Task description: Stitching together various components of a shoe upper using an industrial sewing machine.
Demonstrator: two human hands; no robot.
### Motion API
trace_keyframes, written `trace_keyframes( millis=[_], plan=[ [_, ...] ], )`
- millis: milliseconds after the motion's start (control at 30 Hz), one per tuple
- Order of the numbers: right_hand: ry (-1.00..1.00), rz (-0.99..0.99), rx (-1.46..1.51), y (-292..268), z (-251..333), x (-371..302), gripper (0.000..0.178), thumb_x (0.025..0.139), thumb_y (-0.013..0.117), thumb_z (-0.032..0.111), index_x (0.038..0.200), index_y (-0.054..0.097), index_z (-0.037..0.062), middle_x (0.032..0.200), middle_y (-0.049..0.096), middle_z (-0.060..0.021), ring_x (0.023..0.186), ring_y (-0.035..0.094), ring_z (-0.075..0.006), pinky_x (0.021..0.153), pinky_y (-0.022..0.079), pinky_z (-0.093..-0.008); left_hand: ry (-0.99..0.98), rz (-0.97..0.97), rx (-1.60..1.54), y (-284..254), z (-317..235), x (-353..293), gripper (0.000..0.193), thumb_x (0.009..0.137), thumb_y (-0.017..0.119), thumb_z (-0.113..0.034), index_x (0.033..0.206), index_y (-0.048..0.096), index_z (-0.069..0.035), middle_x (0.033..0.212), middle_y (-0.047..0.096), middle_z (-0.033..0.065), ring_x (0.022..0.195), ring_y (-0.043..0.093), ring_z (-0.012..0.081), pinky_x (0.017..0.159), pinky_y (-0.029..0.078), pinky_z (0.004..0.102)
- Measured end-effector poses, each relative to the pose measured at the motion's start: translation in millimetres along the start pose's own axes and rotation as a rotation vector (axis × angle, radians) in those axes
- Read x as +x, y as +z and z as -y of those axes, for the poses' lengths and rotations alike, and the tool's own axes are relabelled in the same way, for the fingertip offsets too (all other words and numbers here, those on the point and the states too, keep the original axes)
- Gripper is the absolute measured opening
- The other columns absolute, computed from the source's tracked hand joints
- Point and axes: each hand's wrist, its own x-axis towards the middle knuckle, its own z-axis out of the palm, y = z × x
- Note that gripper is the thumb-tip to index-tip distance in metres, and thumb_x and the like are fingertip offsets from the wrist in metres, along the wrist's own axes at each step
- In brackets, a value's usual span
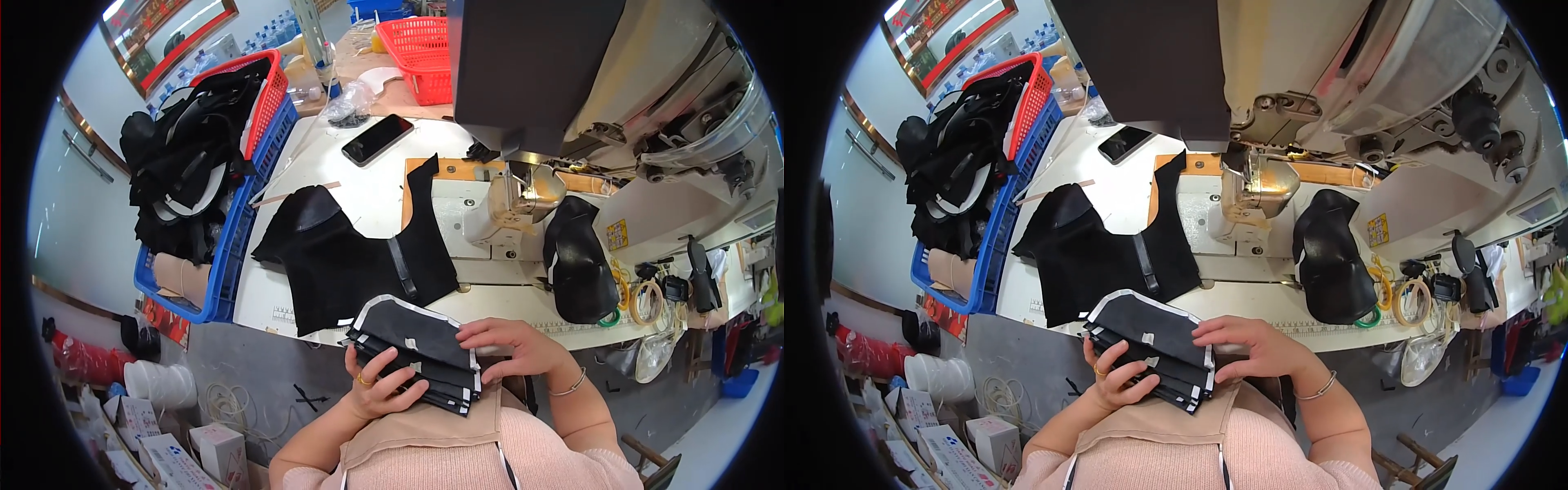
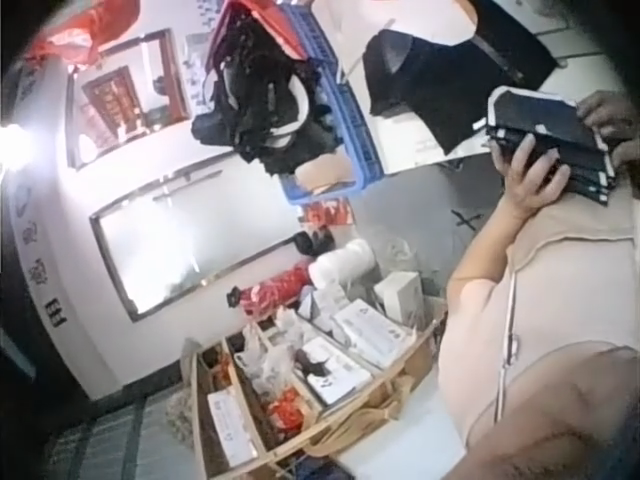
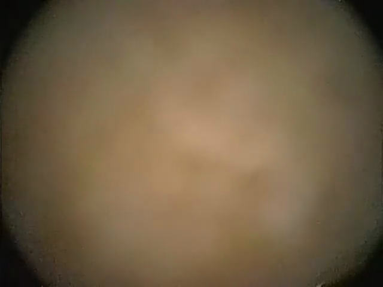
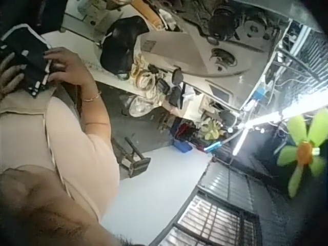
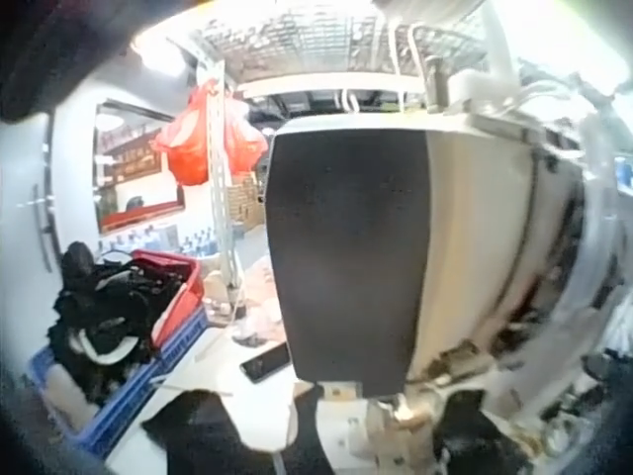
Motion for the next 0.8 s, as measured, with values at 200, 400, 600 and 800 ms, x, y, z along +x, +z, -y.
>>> trace_keyframes(
  millis=[200,400,600,800],
  plan=[
    [0.004,-0.038,-0.152,9,0,0,0.038,0.070,0.073,0.011,0.107,0.064,0.0069,0.112,0.059,-0.0084,0.109,0.053,-0.0245,0.091,0.043,-0.0337,-0.004,-0.003,-0.001,-1,-1,-7,0.032,0.072,0.065,-0.021,0.095,0.053,-0.038,0.097,0.044,-0.0025,0.104,0.051,0.0201,0.105,0.014,0.0608],
    [-0.078,-0.019,-0.208,9,-3,0,0.041,0.066,0.076,0.014,0.105,0.065,0.0074,0.112,0.058,-0.0078,0.110,0.052,-0.0247,0.091,0.043,-0.0342,-0.006,-0.008,0.008,0,-2,-11,0.030,0.071,0.066,-0.021,0.092,0.053,-0.038,0.095,0.042,-0.0028,0.103,0.050,0.0189,0.105,0.014,0.0607],
    [-0.111,0.024,-0.184,7,-2,1,0.047,0.063,0.079,0.018,0.106,0.065,0.0083,0.115,0.056,-0.0078,0.115,0.048,-0.0269,0.095,0.041,-0.0366,-0.007,-0.028,0.017,-1,-1,-6,0.028,0.072,0.065,-0.021,0.091,0.054,-0.038,0.093,0.043,-0.0028,0.102,0.050,0.0185,0.105,0.014,0.0600],
    [-0.132,0.047,-0.245,4,0,-5,0.040,0.071,0.074,0.022,0.107,0.064,0.0076,0.116,0.056,-0.0096,0.111,0.050,-0.0266,0.092,0.042,-0.0357,-0.144,0.419,0.270,-16,-5,57,0.034,0.074,0.057,-0.022,0.108,0.058,-0.028,0.123,0.050,0.0026,0.121,0.038,0.0277,0.102,0.010,0.0549]
  ],
)
